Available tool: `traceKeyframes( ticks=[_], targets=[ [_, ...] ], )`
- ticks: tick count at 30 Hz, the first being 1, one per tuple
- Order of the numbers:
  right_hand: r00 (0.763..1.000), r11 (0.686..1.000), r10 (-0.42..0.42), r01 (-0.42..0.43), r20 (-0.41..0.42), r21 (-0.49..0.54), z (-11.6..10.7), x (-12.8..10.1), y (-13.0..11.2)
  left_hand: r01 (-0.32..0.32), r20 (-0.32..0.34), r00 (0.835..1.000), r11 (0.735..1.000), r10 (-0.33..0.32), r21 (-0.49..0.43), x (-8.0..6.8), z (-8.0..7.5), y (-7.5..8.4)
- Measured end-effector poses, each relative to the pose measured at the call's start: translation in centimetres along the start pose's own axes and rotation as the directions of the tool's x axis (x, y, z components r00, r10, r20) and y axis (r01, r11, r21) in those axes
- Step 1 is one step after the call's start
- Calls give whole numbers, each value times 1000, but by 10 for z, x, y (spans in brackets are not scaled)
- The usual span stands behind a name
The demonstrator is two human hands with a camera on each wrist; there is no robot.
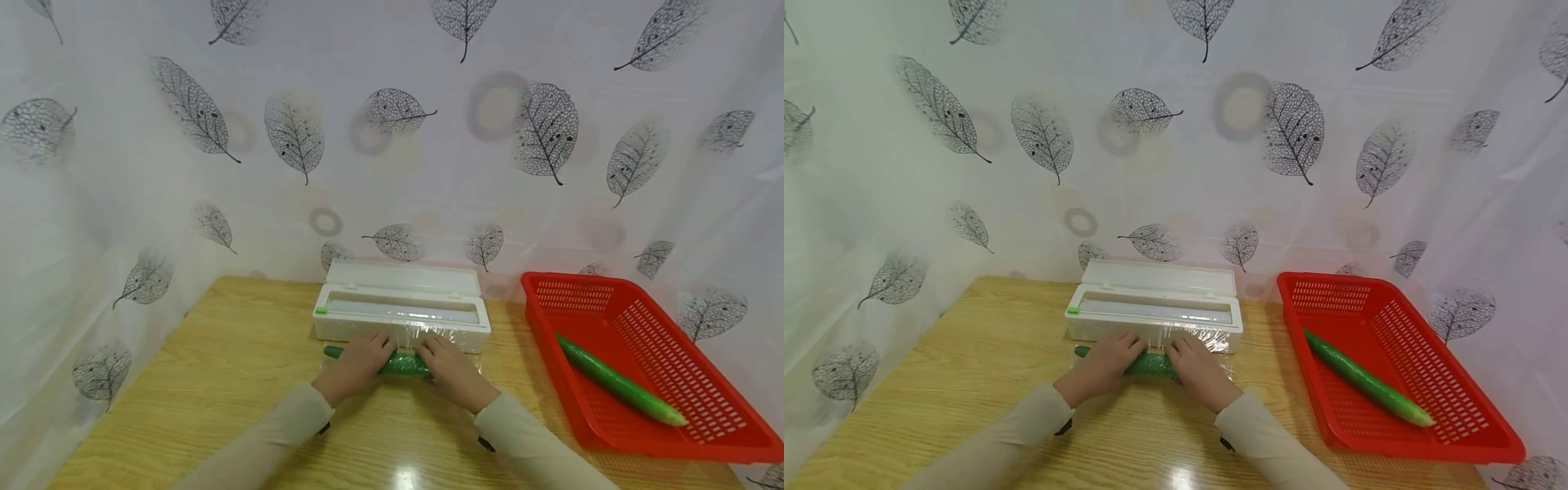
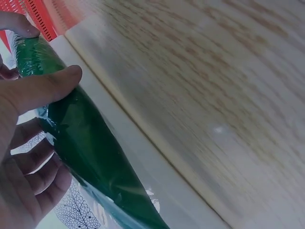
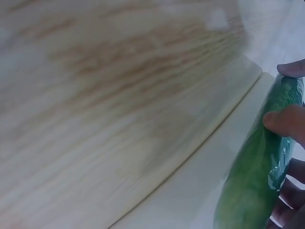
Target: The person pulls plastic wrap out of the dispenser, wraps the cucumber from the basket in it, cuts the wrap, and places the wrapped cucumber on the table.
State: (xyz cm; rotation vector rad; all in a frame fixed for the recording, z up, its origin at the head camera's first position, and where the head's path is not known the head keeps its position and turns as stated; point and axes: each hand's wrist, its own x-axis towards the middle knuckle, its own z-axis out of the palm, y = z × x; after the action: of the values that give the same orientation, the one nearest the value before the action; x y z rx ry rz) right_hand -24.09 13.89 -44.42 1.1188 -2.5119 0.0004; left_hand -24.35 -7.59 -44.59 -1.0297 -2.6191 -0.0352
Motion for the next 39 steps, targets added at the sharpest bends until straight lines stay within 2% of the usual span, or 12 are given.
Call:
traceKeyframes(
  ticks=[13,23,28,39],
  targets=[
    [1000,999,-15,16,-21,45,1,2,4,70,117,991,993,-60,-90,2,-3,-2],
    [1000,998,15,-16,8,54,3,2,6,58,92,995,992,-48,-112,4,3,-8],
    [1000,999,13,-13,-7,53,6,2,7,56,77,996,991,-47,-120,4,5,-9],
    [999,998,27,-29,30,50,7,3,8,76,100,993,986,-62,-145,5,5,-9]
  ],
)
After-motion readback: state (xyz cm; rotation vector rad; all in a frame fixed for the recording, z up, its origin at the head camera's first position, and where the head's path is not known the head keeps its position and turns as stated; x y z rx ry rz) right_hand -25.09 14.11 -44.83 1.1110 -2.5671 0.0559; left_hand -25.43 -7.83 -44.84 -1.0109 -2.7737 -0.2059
